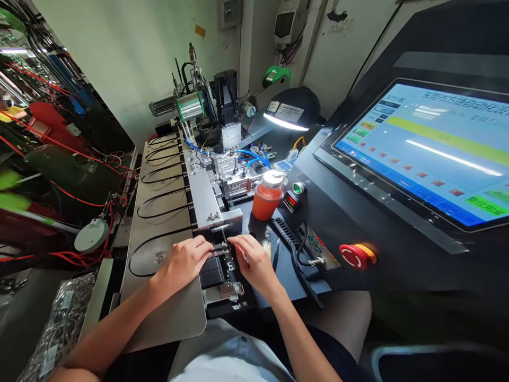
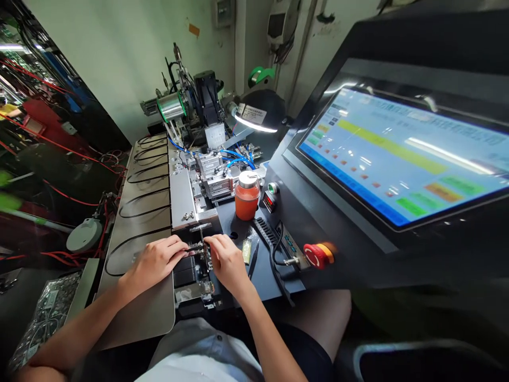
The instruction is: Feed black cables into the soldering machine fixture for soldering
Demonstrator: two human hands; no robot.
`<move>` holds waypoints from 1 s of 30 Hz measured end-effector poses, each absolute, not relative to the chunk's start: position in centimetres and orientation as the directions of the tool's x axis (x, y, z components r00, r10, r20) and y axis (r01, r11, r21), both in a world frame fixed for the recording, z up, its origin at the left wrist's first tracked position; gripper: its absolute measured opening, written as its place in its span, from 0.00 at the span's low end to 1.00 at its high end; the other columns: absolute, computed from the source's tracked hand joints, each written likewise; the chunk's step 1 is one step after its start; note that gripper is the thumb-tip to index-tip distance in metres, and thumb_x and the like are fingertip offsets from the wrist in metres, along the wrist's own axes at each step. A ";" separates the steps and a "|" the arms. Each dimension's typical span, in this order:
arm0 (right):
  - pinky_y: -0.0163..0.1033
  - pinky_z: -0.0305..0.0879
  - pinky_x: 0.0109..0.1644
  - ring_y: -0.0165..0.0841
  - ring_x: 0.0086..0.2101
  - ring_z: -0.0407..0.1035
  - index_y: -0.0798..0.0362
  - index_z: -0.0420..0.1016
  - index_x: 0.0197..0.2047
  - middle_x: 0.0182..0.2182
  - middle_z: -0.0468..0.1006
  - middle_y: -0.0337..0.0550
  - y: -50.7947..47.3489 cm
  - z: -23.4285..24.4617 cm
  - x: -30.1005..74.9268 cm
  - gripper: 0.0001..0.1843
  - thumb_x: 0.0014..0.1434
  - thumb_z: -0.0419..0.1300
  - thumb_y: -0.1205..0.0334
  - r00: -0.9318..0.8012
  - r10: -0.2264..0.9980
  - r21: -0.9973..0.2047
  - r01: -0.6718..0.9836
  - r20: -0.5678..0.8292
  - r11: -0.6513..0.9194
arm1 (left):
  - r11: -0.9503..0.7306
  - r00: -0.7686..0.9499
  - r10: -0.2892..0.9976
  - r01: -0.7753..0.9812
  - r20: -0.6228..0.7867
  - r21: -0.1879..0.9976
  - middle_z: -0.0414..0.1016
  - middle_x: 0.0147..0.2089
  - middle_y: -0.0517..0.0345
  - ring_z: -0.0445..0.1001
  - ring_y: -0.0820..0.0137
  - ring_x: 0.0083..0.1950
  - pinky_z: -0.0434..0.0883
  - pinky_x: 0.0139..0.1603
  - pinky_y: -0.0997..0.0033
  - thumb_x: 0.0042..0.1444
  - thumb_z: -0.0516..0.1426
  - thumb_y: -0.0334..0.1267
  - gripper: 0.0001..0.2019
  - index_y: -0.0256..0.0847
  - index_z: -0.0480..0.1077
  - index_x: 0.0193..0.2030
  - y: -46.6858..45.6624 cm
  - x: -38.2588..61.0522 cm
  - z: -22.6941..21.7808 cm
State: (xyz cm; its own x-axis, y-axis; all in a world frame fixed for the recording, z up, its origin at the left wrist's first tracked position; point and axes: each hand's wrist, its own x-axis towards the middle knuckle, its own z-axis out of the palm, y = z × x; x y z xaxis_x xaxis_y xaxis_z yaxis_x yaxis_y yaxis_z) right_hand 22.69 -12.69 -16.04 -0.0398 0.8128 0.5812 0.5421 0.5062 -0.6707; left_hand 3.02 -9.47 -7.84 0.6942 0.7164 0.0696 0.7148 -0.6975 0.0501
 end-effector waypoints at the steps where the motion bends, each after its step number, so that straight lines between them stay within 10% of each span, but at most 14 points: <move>1: 0.39 0.66 0.40 0.36 0.38 0.69 0.53 0.70 0.45 0.37 0.76 0.47 -12.9 -16.0 22.7 0.15 0.63 0.46 0.75 -0.071 0.804 -0.640 0.566 0.590 0.520 | -0.693 0.691 0.721 0.719 0.058 0.051 0.75 0.39 0.61 0.75 0.70 0.38 0.68 0.37 0.71 0.65 0.53 0.36 0.07 0.42 0.73 0.41 -9.5 3.0 -7.8; 30: 0.38 0.69 0.36 0.33 0.32 0.72 0.52 0.73 0.42 0.31 0.76 0.45 -15.6 -14.0 23.3 0.15 0.62 0.49 0.76 0.179 0.695 -0.603 0.671 0.696 0.432 | -0.702 0.700 0.712 0.712 0.054 0.024 0.76 0.37 0.60 0.75 0.71 0.37 0.66 0.34 0.72 0.65 0.53 0.34 0.07 0.42 0.73 0.39 -9.2 2.5 -8.1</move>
State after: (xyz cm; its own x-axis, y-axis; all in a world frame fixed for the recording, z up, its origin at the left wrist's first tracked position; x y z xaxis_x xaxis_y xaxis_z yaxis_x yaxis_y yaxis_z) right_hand 23.30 -15.59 -14.00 0.1785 0.6951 0.6964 0.6705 0.4320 -0.6031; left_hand 2.47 -9.24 -8.05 0.7001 0.7120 0.0542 0.7120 -0.7018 0.0238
